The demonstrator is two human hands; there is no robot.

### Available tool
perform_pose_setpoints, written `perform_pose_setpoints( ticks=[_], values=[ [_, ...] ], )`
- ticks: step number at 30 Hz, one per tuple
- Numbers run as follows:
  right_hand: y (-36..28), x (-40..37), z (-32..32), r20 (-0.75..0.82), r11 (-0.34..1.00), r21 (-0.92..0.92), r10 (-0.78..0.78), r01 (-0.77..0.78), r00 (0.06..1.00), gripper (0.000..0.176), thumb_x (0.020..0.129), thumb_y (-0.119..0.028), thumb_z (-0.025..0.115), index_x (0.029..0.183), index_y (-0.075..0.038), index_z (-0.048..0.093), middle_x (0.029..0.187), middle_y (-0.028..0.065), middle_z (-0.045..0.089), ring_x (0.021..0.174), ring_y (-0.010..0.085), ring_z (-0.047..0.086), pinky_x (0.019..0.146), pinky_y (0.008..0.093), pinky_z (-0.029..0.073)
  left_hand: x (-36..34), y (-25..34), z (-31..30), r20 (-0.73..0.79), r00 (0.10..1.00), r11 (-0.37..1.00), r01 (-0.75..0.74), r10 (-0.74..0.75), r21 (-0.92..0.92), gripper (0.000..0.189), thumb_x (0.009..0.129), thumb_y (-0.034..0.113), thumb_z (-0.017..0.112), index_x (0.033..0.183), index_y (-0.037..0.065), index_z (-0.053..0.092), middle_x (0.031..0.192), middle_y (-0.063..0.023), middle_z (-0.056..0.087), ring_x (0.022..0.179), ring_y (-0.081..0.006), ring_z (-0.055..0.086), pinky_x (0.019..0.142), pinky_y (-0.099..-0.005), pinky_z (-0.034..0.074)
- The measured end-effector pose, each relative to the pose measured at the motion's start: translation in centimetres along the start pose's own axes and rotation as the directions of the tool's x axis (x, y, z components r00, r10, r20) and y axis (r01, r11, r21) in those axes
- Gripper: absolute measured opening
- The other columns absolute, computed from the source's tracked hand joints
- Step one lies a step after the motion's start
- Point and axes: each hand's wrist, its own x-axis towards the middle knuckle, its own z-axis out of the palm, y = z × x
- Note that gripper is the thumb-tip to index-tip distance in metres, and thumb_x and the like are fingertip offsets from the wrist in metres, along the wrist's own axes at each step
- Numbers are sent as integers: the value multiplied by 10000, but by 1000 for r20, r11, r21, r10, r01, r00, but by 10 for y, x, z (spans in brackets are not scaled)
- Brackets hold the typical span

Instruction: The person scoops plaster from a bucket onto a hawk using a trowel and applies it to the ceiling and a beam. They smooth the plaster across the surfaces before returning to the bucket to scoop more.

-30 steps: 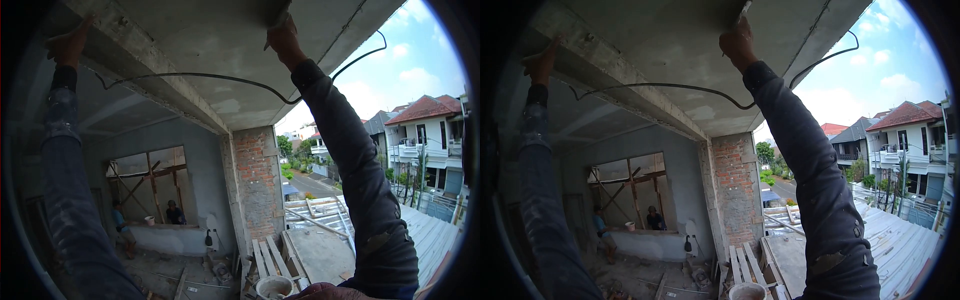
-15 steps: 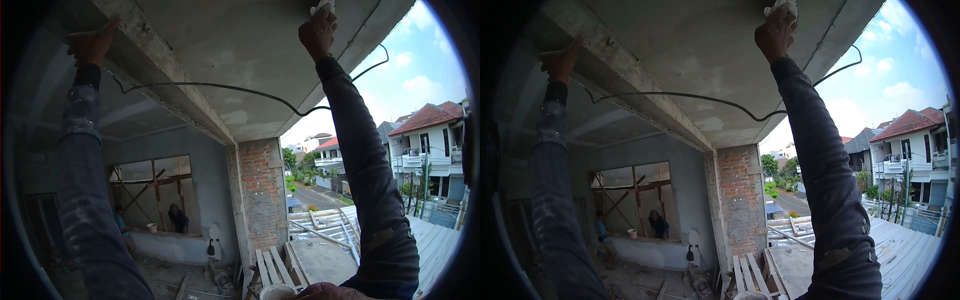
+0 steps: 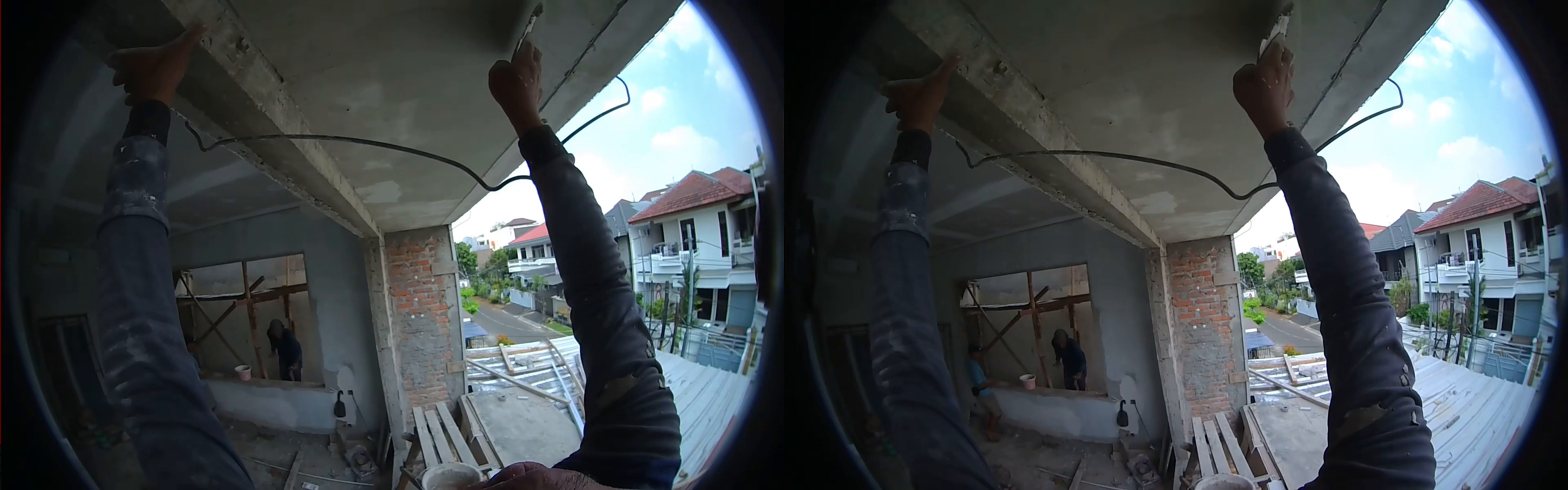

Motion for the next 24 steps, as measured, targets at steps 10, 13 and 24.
perform_pose_setpoints(
  ticks=[10,13,24],
  values=[
    [-6,48,11,60,944,295,135,-147,989,506,777,-122,554,1219,97,441,1190,311,488,1104,481,483,931,489,433,-1,3,-1,9,1000,999,-2,1,38,1412,522,648,808,1395,-150,35,1309,-358,328,1207,-455,447,1027,-540,329],
    [-34,40,47,-121,990,82,-103,113,987,657,742,-13,477,1362,90,283,1354,326,344,1179,486,417,992,508,369,-2,4,-3,13,1000,999,5,-6,47,1411,525,645,808,1397,-148,32,1310,-347,333,1207,-442,450,1017,-530,346],
    [-179,-27,102,-33,978,127,-164,167,986,599,780,-107,532,1322,83,363,1254,316,444,1096,519,482,695,516,541,-2,-1,-2,25,1000,998,12,-10,-62,1350,510,623,828,1356,-141,104,1335,-357,278,1236,-457,406,1066,-549,256]
  ],
)
